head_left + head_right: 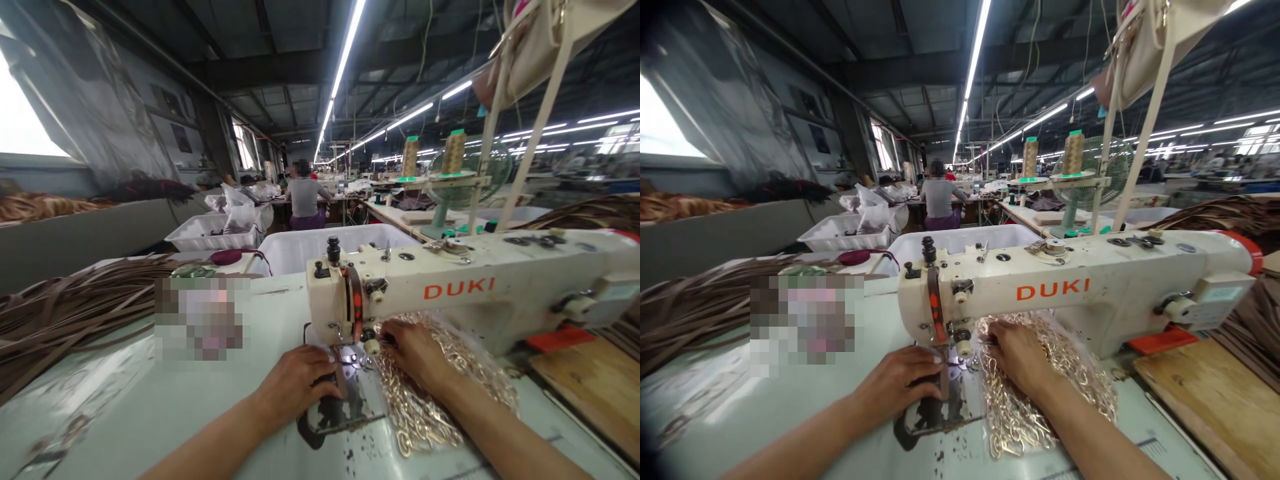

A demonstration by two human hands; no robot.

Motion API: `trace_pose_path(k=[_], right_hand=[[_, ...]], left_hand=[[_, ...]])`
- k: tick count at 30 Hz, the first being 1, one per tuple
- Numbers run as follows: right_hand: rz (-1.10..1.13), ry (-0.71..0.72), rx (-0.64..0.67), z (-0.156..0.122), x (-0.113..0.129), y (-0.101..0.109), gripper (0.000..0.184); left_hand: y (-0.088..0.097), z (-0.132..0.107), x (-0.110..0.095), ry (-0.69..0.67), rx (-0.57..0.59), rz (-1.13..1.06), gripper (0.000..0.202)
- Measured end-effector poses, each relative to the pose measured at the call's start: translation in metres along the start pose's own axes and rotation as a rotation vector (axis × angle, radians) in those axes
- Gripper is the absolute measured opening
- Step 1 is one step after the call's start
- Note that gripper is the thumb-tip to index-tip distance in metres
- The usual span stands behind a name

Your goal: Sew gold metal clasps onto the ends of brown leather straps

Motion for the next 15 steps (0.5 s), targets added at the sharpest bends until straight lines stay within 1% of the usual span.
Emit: trace_pose_path(k=[5, 8, 11, 15], right_hand=[[-0.004, -0.004, 0.005, 0.001, 0.001, 0.0, 0.007], [-0.004, -0.005, 0.01, 0.001, 0.001, 0.0, 0.006], [-0.004, -0.002, 0.012, 0.0, 0.001, 0.0, 0.008], [0.001, 0.006, 0.012, 0.001, 0.001, -0.001, 0.01]], left_hand=[[0.004, 0.009, 0.016, 0.008, 0.003, -0.037, 0.024], [0.009, 0.015, 0.023, 0.013, -0.008, -0.071, 0.024], [0.015, 0.02, 0.026, -0.037, 0.038, -0.096, 0.026], [0.019, 0.025, 0.028, -0.105, 0.1, -0.099, 0.023]])
Point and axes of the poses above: each hand's wrist, its own z-axis towards the middle knuckle, its own y-axis out of the back of the hand, x = y × z, the point moved 1 cm from there along z, towards the middle knuckle, and after that the axes turned 14 degrees about x, right-handed, at the moved point
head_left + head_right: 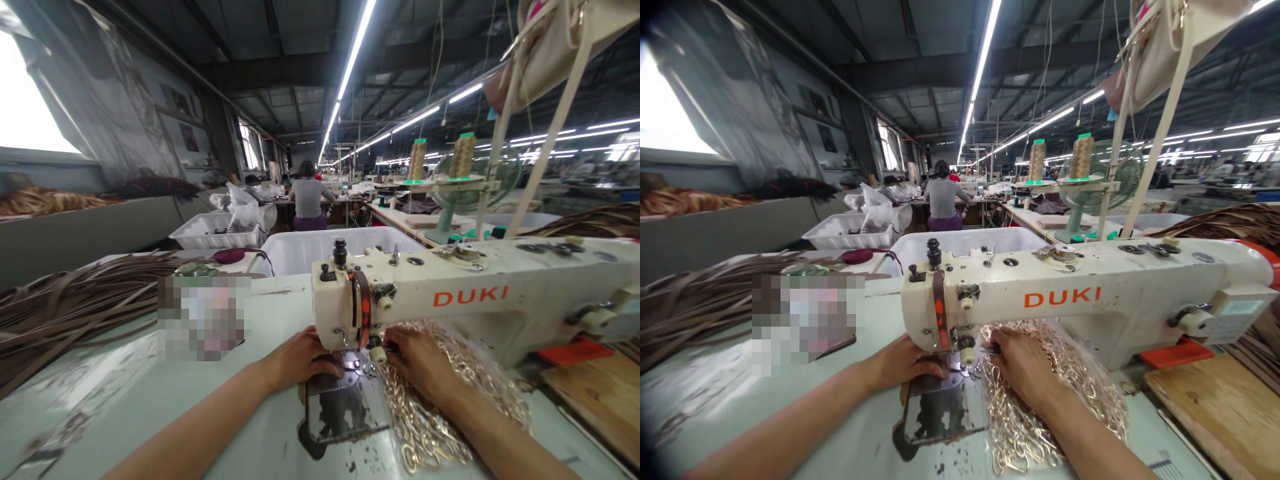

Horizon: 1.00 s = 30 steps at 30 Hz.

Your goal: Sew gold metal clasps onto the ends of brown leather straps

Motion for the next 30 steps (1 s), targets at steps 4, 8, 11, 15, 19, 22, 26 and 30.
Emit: trace_pose_path(k=[4, 8, 11, 15, 19, 22, 26, 30], right_hand=[[0.008, 0.012, 0.006, 0.001, -0.001, -0.001, 0.012], [0.004, 0.001, 0.01, 0.001, 0.0, -0.002, 0.013], [0.005, 0.004, 0.014, 0.001, 0.001, -0.002, 0.013], [0.014, 0.02, 0.018, 0.001, 0.001, -0.003, 0.011], [0.023, 0.033, 0.011, 0.0, 0.001, -0.004, 0.011], [0.026, 0.036, 0.008, 0.0, 0.001, -0.003, 0.014], [0.032, 0.052, 0.011, -0.001, 0.003, -0.001, 0.016], [0.036, 0.055, 0.023, -0.001, 0.003, -0.002, 0.015]], left_hand=[[0.001, 0.0, 0.0, -0.008, 0.02, 0.01, 0.021], [0.002, -0.001, 0.0, -0.007, 0.034, 0.014, 0.025], [0.002, -0.002, 0.0, -0.001, 0.036, 0.032, 0.026], [0.004, -0.003, -0.003, 0.01, 0.037, 0.074, 0.025], [0.004, -0.005, -0.01, 0.038, 0.042, 0.146, 0.018], [0.004, -0.008, -0.017, 0.055, 0.04, 0.218, 0.016], [0.002, -0.014, -0.024, 0.087, 0.051, 0.313, 0.019], [-0.009, -0.021, -0.027, 0.158, 0.07, 0.397, 0.027]])
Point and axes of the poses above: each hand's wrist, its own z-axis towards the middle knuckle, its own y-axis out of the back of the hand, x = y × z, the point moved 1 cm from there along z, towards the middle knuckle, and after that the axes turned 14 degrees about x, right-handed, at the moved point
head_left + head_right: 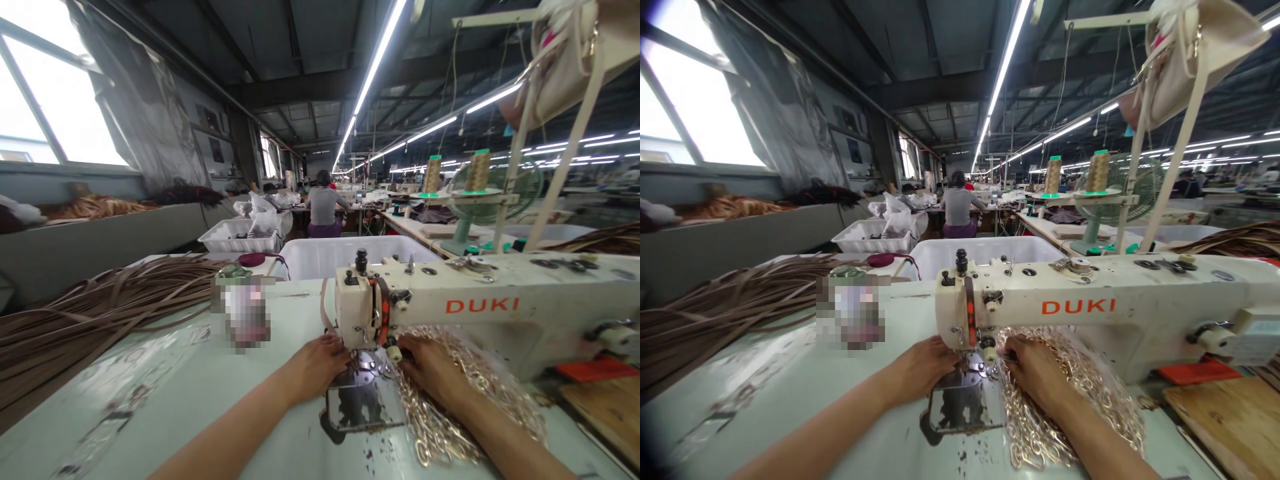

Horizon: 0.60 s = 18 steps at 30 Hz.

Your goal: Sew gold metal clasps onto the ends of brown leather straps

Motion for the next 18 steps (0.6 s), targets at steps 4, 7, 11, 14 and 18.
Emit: trace_pose_path(k=[4, 7, 11, 14, 18], right_hand=[[-0.011, -0.025, 0.006, 0.0, 0.001, 0.0, 0.012], [-0.022, -0.041, 0.005, -0.001, 0.003, 0.001, 0.012], [-0.024, -0.044, 0.005, -0.002, 0.006, 0.002, 0.012], [-0.019, -0.045, 0.003, -0.002, 0.006, 0.003, 0.012], [-0.022, -0.045, 0.002, -0.002, 0.004, 0.003, 0.011]], left_hand=[[-0.016, -0.004, -0.008, 0.07, 0.037, 0.09, 0.054], [-0.022, -0.005, -0.014, 0.129, 0.051, 0.157, 0.054], [-0.024, -0.004, -0.021, 0.186, 0.094, 0.234, 0.052], [-0.025, -0.002, -0.029, 0.231, 0.134, 0.281, 0.05], [-0.018, 0.003, -0.04, 0.284, 0.187, 0.286, 0.047]])
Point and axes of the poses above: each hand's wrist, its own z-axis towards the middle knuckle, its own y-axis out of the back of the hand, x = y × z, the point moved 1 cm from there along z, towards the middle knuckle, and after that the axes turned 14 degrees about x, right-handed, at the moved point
